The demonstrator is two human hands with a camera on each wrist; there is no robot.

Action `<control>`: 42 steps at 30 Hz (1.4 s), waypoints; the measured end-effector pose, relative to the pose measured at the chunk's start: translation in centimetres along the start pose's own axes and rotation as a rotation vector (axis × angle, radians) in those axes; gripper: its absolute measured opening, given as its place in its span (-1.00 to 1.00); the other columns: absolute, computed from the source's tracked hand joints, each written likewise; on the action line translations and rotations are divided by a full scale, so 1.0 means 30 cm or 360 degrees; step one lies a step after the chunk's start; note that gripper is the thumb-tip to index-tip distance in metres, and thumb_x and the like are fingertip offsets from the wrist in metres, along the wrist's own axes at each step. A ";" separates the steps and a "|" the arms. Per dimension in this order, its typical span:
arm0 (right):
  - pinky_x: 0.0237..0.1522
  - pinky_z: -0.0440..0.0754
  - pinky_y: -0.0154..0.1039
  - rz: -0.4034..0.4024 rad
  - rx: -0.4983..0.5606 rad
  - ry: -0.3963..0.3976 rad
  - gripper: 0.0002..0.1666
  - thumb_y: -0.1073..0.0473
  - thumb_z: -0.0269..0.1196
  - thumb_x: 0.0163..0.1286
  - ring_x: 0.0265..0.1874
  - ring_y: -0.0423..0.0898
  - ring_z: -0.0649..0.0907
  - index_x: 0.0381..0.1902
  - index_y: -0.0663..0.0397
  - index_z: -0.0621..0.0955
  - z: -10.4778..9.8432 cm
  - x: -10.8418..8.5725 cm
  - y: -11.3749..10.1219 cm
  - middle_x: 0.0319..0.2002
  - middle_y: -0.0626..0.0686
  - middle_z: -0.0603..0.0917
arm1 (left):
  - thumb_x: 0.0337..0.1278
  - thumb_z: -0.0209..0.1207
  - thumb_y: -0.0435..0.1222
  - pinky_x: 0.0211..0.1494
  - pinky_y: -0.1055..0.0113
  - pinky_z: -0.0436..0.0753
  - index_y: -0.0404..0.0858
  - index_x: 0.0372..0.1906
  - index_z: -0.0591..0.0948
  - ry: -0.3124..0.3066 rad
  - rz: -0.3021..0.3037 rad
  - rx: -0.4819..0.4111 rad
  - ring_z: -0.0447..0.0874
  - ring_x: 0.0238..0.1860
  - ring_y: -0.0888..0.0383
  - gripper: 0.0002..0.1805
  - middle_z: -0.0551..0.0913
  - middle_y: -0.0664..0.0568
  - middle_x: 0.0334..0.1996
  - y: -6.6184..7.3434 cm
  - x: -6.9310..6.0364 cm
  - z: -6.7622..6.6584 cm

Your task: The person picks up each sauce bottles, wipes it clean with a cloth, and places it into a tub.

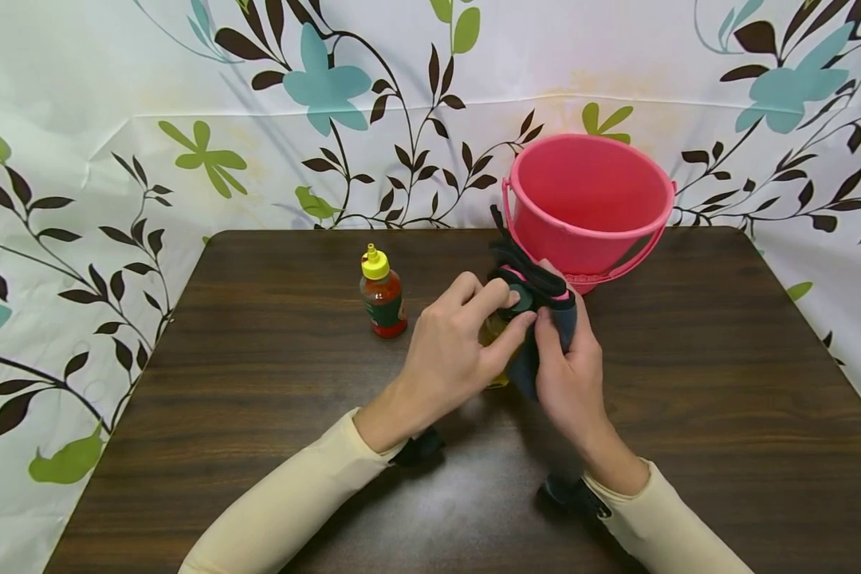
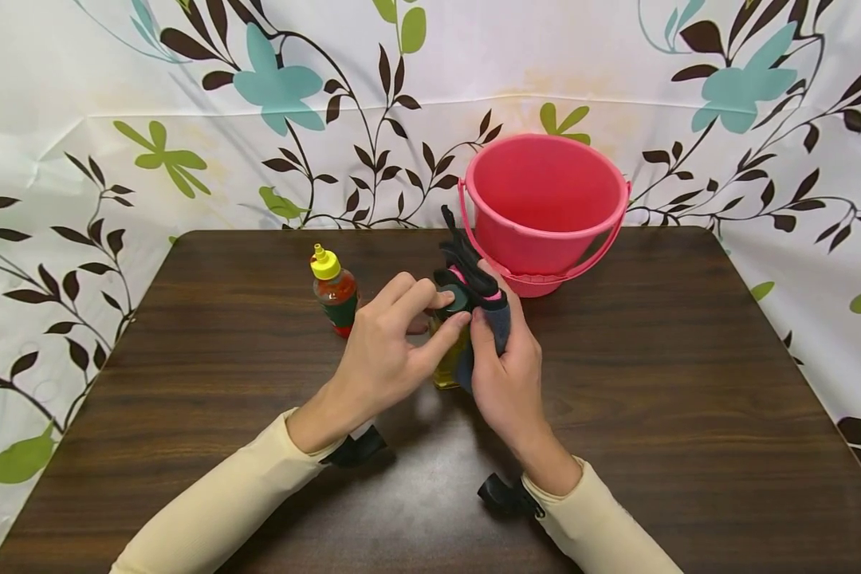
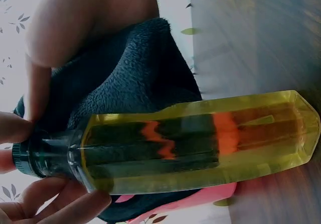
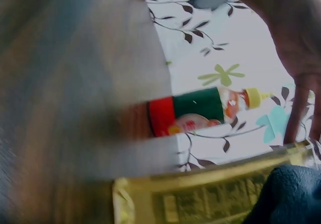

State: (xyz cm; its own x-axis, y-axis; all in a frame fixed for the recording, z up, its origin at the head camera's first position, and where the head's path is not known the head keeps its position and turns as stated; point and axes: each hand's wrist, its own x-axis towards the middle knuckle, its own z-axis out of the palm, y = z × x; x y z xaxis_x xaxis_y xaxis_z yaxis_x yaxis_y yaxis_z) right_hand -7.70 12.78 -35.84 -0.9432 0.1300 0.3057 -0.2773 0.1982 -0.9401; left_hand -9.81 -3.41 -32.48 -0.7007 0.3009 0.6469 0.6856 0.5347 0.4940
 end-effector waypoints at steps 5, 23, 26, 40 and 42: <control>0.36 0.50 -0.42 -0.0131 0.0240 -0.0107 -0.41 0.02 -0.11 0.76 0.28 -0.15 0.55 0.58 0.15 0.31 0.011 -0.036 0.020 0.38 -0.10 0.55 | 0.38 0.29 -0.24 -0.42 0.44 0.43 -0.21 -0.20 0.64 0.0017 0.0006 -0.0105 0.47 -0.45 0.16 -0.88 0.51 -0.06 -0.37 -0.003 -0.001 0.007; 0.44 0.44 -0.45 0.0006 0.0283 -0.0256 -0.37 0.13 -0.18 0.76 0.41 -0.15 0.44 0.70 -0.11 0.09 0.047 -0.063 0.071 0.50 -0.08 0.36 | 0.42 0.23 -0.29 -0.41 0.48 0.41 -0.24 -0.23 0.59 0.0038 0.0013 -0.0236 0.39 -0.44 0.22 -0.90 0.46 -0.06 -0.36 -0.007 -0.005 0.016; 0.43 0.44 -0.47 0.0060 0.0263 -0.0275 -0.36 0.14 -0.18 0.77 0.41 -0.17 0.44 0.71 -0.13 0.06 0.046 -0.068 0.083 0.50 -0.10 0.36 | 0.42 0.23 -0.29 -0.41 0.48 0.42 -0.24 -0.22 0.60 0.0035 0.0003 -0.0230 0.40 -0.44 0.22 -0.90 0.46 -0.07 -0.35 -0.009 -0.005 0.018; 0.52 -0.02 -0.66 0.0250 0.0083 -0.0466 -0.31 0.02 -0.35 0.80 0.72 0.00 -0.03 0.76 -0.07 -0.11 0.014 -0.100 0.185 0.75 0.06 -0.01 | 0.41 0.23 -0.31 -0.43 0.50 0.41 -0.26 -0.18 0.62 0.0027 -0.0004 -0.0213 0.40 -0.47 0.22 -0.92 0.50 -0.03 -0.32 -0.008 -0.005 0.023; 0.50 0.01 -0.66 0.0275 0.0066 -0.0482 -0.32 0.00 -0.33 0.80 0.71 0.02 0.02 0.76 -0.08 -0.08 0.005 -0.100 0.193 0.74 0.08 0.05 | 0.41 0.23 -0.31 -0.43 0.50 0.41 -0.25 -0.19 0.61 0.0028 -0.0003 -0.0211 0.39 -0.47 0.23 -0.92 0.51 -0.04 -0.32 -0.007 -0.004 0.025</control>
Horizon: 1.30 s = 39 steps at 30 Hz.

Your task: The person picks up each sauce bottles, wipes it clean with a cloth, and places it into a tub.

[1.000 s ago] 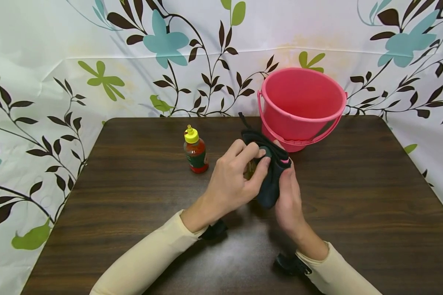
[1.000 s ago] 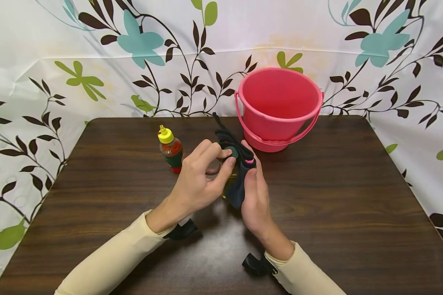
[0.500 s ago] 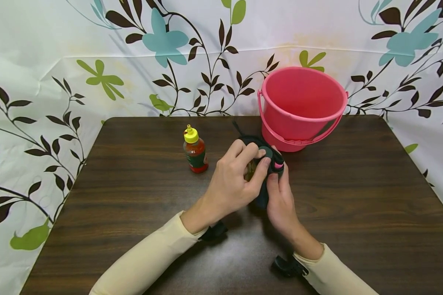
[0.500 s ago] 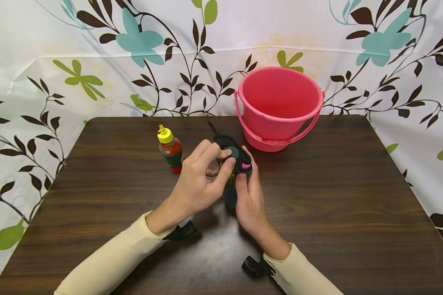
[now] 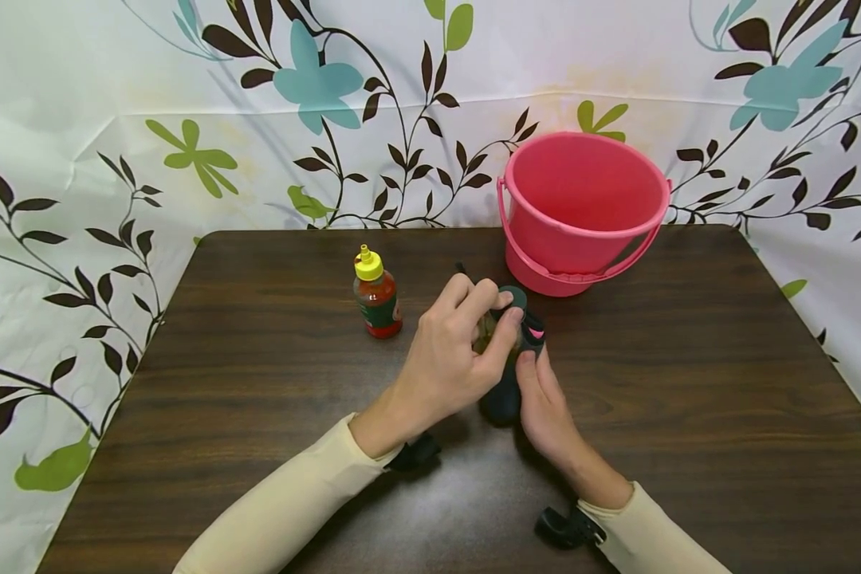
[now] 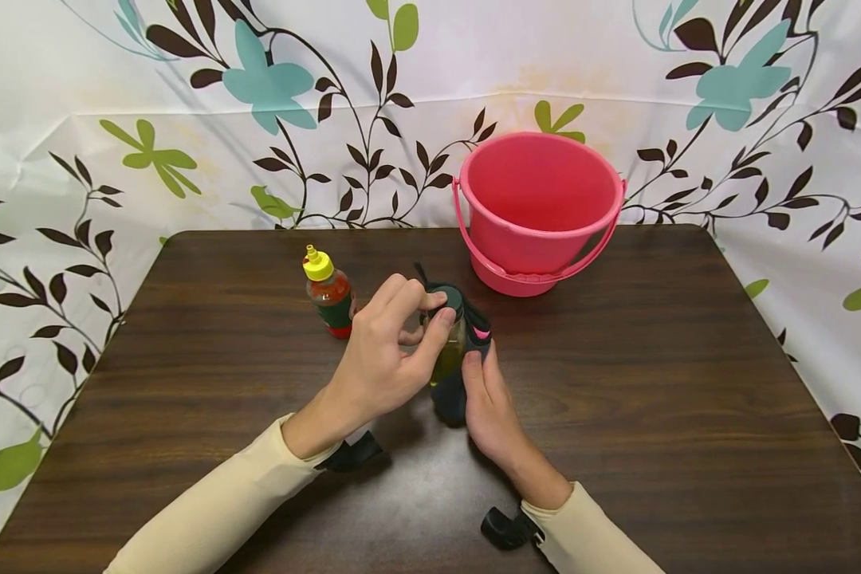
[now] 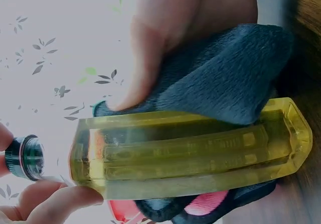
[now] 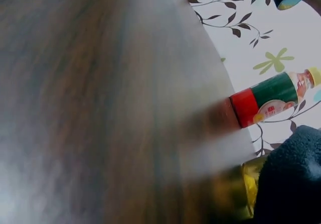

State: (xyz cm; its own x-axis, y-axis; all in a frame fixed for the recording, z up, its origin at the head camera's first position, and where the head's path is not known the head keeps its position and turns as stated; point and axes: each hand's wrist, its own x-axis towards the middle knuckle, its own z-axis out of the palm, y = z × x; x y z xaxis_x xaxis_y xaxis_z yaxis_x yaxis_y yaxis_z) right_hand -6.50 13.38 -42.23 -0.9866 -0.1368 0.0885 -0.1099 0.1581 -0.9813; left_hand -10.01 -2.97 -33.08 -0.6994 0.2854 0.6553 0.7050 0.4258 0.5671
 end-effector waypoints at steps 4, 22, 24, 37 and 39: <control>0.51 0.11 -0.61 0.0086 -0.0048 -0.0033 -0.32 -0.03 -0.31 0.80 0.68 0.03 0.13 0.75 -0.06 -0.02 -0.020 -0.001 0.016 0.70 0.11 0.17 | 0.42 0.23 -0.31 -0.43 0.50 0.40 -0.25 -0.18 0.61 -0.0008 -0.0002 -0.0009 0.41 -0.47 0.20 -0.92 0.52 -0.06 -0.31 0.001 -0.002 0.002; 0.29 0.49 -0.47 0.0471 0.0261 -0.0039 -0.30 -0.25 -0.14 0.74 0.38 -0.23 0.43 0.71 -0.28 0.13 -0.051 0.010 -0.026 0.47 -0.11 0.42 | 0.43 0.23 -0.28 -0.40 0.50 0.42 -0.24 -0.17 0.58 -0.0016 0.0001 0.0017 0.42 -0.43 0.22 -0.90 0.52 -0.07 -0.30 0.006 -0.004 0.001; 0.23 0.57 -0.45 0.0445 0.0318 -0.0006 -0.30 -0.25 -0.15 0.74 0.30 -0.25 0.52 0.69 -0.22 0.18 -0.049 0.006 -0.040 0.36 -0.11 0.52 | 0.43 0.23 -0.27 -0.40 0.50 0.42 -0.24 -0.17 0.59 -0.0014 -0.0001 0.0012 0.41 -0.43 0.22 -0.90 0.50 -0.05 -0.31 0.007 -0.005 0.001; -0.02 0.72 -0.32 0.0345 0.0556 0.0121 -0.41 -0.23 -0.12 0.73 -0.02 -0.23 0.67 0.49 -0.07 0.36 -0.050 0.001 -0.145 0.03 -0.16 0.66 | 0.43 0.23 -0.28 -0.38 0.48 0.46 -0.25 -0.16 0.59 -0.0007 -0.0016 0.0001 0.48 -0.44 0.14 -0.90 0.53 -0.07 -0.29 0.002 -0.008 -0.004; -0.01 0.71 -0.33 0.0326 0.0563 0.0125 -0.40 -0.22 -0.13 0.73 -0.01 -0.23 0.66 0.51 -0.06 0.34 -0.052 0.000 -0.156 0.04 -0.16 0.64 | 0.43 0.23 -0.28 -0.37 0.48 0.46 -0.25 -0.16 0.60 -0.0009 -0.0012 -0.0001 0.49 -0.43 0.13 -0.90 0.54 -0.08 -0.28 0.001 -0.009 -0.004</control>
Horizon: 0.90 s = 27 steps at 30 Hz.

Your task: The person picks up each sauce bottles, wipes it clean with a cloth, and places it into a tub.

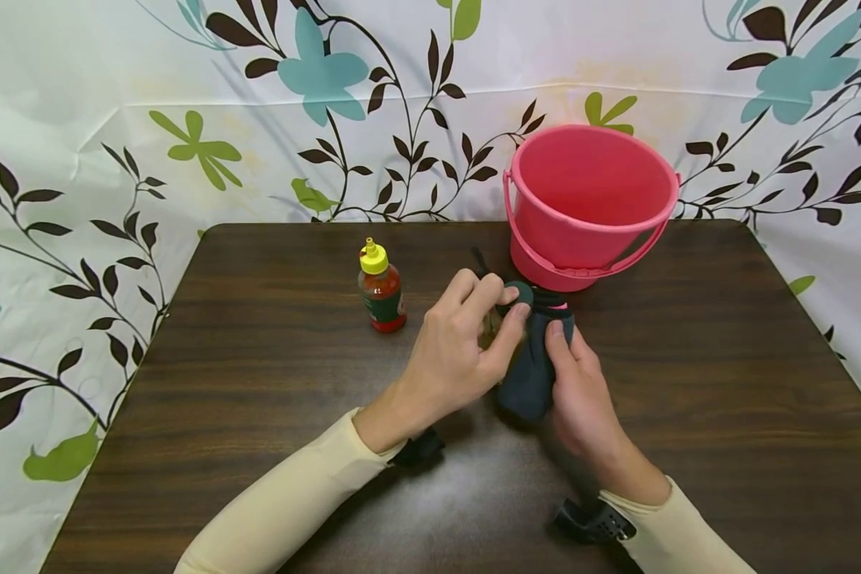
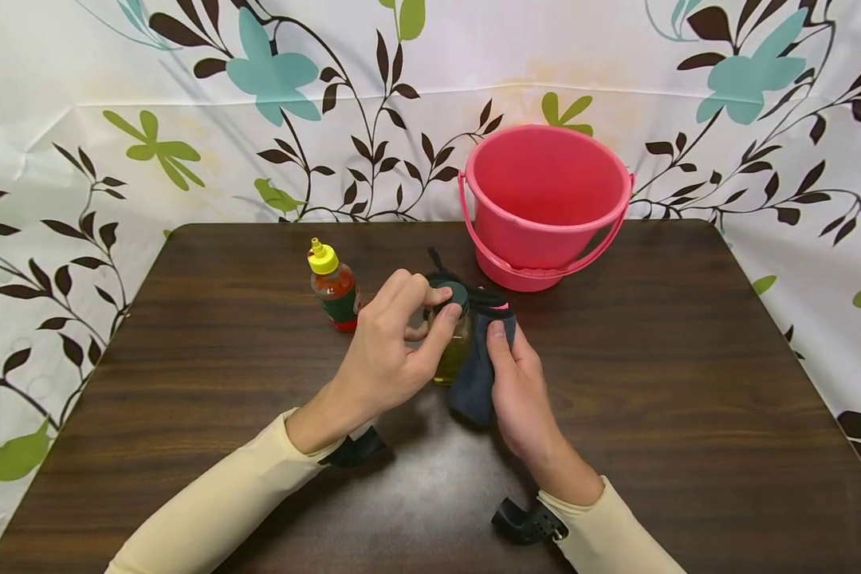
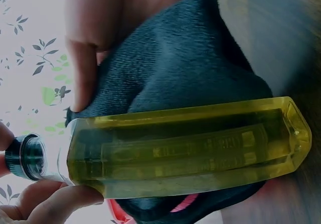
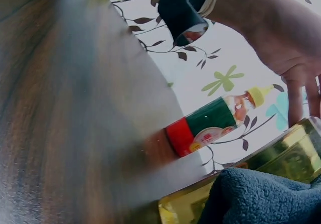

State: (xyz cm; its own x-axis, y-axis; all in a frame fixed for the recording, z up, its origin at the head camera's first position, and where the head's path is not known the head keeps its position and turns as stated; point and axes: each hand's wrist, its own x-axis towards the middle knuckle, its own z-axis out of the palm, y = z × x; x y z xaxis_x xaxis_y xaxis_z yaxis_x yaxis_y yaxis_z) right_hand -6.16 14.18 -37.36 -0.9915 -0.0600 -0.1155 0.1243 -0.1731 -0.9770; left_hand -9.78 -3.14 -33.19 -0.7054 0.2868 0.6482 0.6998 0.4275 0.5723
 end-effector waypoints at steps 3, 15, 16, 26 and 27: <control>-0.01 0.72 -0.34 -0.0030 0.0022 0.0007 -0.40 -0.21 -0.13 0.73 0.00 -0.24 0.65 0.52 -0.06 0.33 0.002 -0.005 -0.023 0.06 -0.15 0.62 | 0.43 0.23 -0.28 -0.38 0.48 0.46 -0.26 -0.16 0.60 0.0002 0.0009 0.0000 0.47 -0.43 0.15 -0.90 0.54 -0.10 -0.29 0.001 0.001 0.000; 0.08 0.73 -0.31 -0.0196 0.0113 -0.0091 -0.35 -0.23 -0.17 0.72 0.16 -0.19 0.63 0.58 -0.09 0.28 0.008 -0.039 -0.144 0.29 -0.04 0.50 | 0.42 0.24 -0.28 -0.39 0.45 0.44 -0.26 -0.17 0.61 0.0023 0.0017 0.0022 0.40 -0.43 0.21 -0.89 0.49 -0.07 -0.33 0.000 0.002 0.000; 0.11 0.73 -0.31 -0.0211 0.0116 -0.0099 -0.34 -0.22 -0.17 0.72 0.19 -0.18 0.62 0.59 -0.09 0.26 0.008 -0.042 -0.153 0.32 -0.03 0.47 | 0.42 0.24 -0.28 -0.39 0.46 0.43 -0.26 -0.17 0.61 0.0026 0.0019 0.0026 0.40 -0.43 0.22 -0.89 0.49 -0.06 -0.34 0.000 0.002 0.000; 0.13 0.70 -0.29 -0.0397 0.0191 -0.0087 -0.40 -0.13 -0.15 0.74 0.24 -0.09 0.52 0.57 -0.05 0.24 -0.006 -0.045 -0.248 0.33 0.03 0.42 | 0.41 0.25 -0.27 -0.42 0.45 0.40 -0.25 -0.20 0.60 0.0027 0.0047 0.0061 0.37 -0.45 0.22 -0.89 0.49 -0.06 -0.37 0.000 0.007 0.000; 0.11 0.71 -0.28 -0.0428 0.0205 -0.0079 -0.41 -0.12 -0.15 0.74 0.22 -0.08 0.53 0.57 -0.03 0.25 -0.009 -0.042 -0.256 0.31 0.03 0.44 | 0.41 0.26 -0.27 -0.42 0.46 0.39 -0.24 -0.20 0.60 0.0024 0.0052 0.0067 0.37 -0.45 0.22 -0.89 0.48 -0.06 -0.37 -0.001 0.008 0.000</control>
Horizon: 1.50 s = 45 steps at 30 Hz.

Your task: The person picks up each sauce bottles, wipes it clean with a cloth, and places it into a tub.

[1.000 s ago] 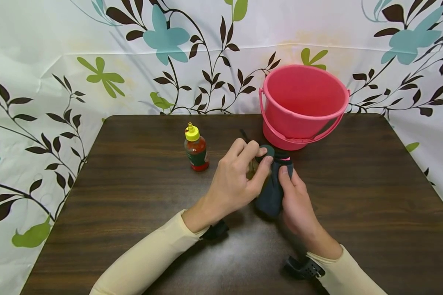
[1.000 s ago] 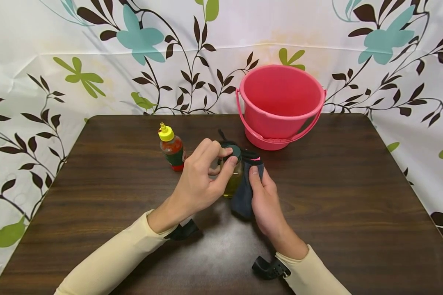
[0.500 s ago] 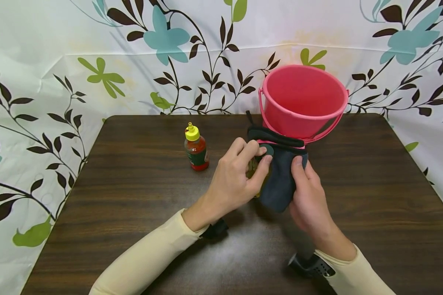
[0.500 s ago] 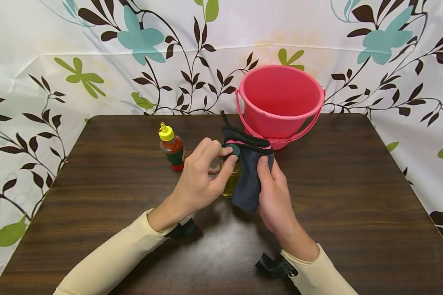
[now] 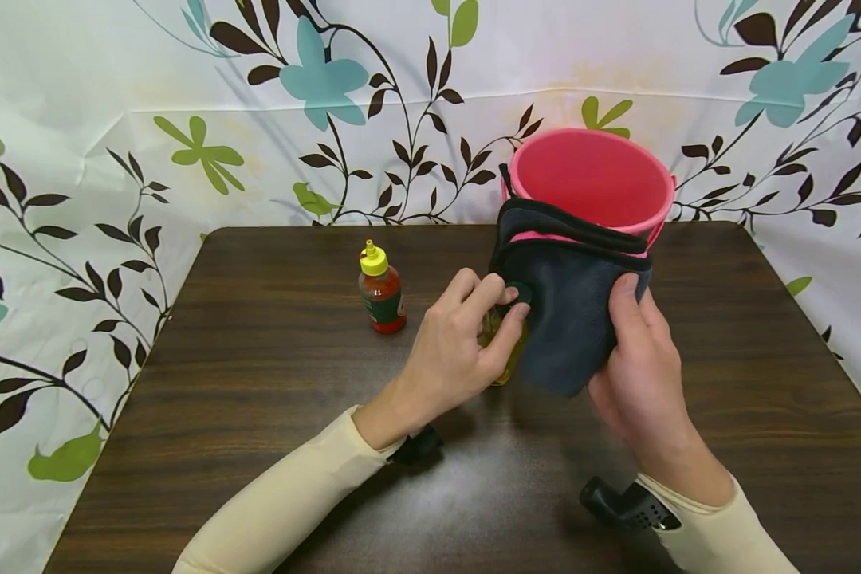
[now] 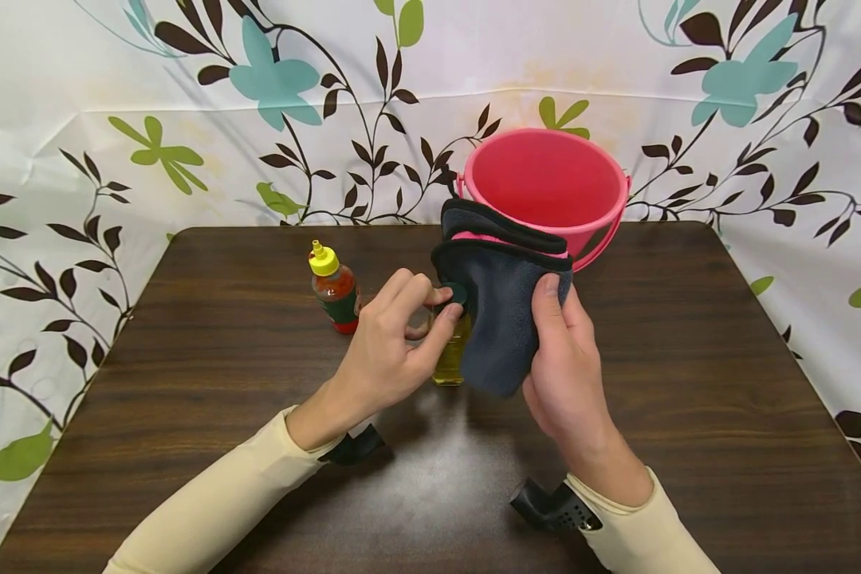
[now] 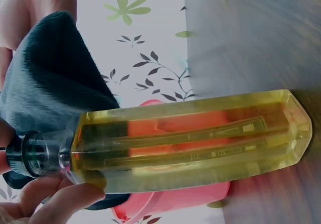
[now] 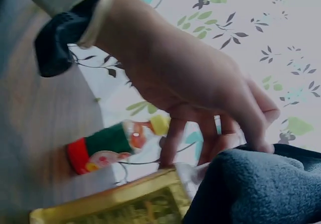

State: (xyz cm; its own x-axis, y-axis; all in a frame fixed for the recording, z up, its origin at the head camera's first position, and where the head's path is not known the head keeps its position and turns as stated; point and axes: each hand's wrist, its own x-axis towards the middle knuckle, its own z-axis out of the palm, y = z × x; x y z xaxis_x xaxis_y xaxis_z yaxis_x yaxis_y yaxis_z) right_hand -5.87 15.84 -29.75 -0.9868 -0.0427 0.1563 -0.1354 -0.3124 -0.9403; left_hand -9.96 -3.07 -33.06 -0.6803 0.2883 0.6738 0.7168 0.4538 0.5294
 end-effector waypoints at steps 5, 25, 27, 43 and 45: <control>0.08 0.71 -0.25 -0.0068 0.0024 0.0044 -0.41 -0.08 -0.13 0.74 0.17 -0.08 0.59 0.58 -0.02 0.26 -0.013 0.013 -0.014 0.27 0.03 0.49 | 0.41 0.26 -0.26 -0.44 0.46 0.39 -0.22 -0.22 0.60 -0.0010 0.0009 0.0034 0.40 -0.45 0.23 -0.89 0.48 -0.02 -0.38 0.000 0.001 -0.001; 0.01 0.69 -0.28 0.0037 -0.0065 0.0044 -0.46 -0.15 -0.16 0.75 0.09 -0.11 0.58 0.46 -0.02 0.34 -0.042 -0.005 0.045 0.16 -0.04 0.52 | 0.39 0.15 -0.29 -0.21 0.28 0.70 -0.23 -0.23 0.60 -0.0015 0.0026 0.0023 0.75 -0.20 0.10 -0.91 0.84 -0.01 -0.12 0.002 -0.004 -0.011; 0.02 0.68 -0.29 0.0043 -0.0083 0.0043 -0.46 -0.15 -0.17 0.75 0.10 -0.11 0.58 0.47 -0.03 0.33 -0.042 -0.008 0.048 0.18 -0.04 0.51 | 0.39 0.15 -0.29 -0.20 0.30 0.71 -0.23 -0.22 0.60 -0.0012 0.0032 0.0030 0.76 -0.21 0.11 -0.91 0.84 -0.01 -0.13 0.000 -0.003 -0.008; 0.09 0.67 -0.35 -0.0066 -0.0098 -0.0123 -0.48 -0.08 -0.22 0.78 0.14 -0.19 0.58 0.50 -0.02 0.31 -0.013 -0.036 0.111 0.21 -0.09 0.54 | 0.40 0.26 -0.20 -0.35 0.38 0.56 -0.22 -0.07 0.64 -0.0012 0.0005 0.0147 0.59 -0.40 0.15 -0.82 0.76 0.01 -0.23 0.006 -0.003 0.000; 0.15 0.65 -0.37 -0.0109 -0.0105 -0.0153 -0.46 -0.07 -0.24 0.78 0.20 -0.18 0.54 0.54 -0.01 0.27 -0.003 -0.036 0.121 0.26 -0.07 0.51 | 0.40 0.27 -0.18 -0.37 0.38 0.53 -0.20 -0.03 0.66 -0.0008 -0.0006 0.0156 0.57 -0.41 0.16 -0.79 0.74 0.02 -0.26 0.008 -0.004 0.001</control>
State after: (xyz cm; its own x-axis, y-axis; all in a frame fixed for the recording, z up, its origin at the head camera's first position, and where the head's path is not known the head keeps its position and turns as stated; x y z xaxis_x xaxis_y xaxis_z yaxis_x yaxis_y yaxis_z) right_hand -5.29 14.84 -33.36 -0.9625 -0.1150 0.2458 -0.2106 -0.2545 -0.9439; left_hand -9.73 -2.98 -33.02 -0.6840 0.2902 0.6692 0.6957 0.5354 0.4789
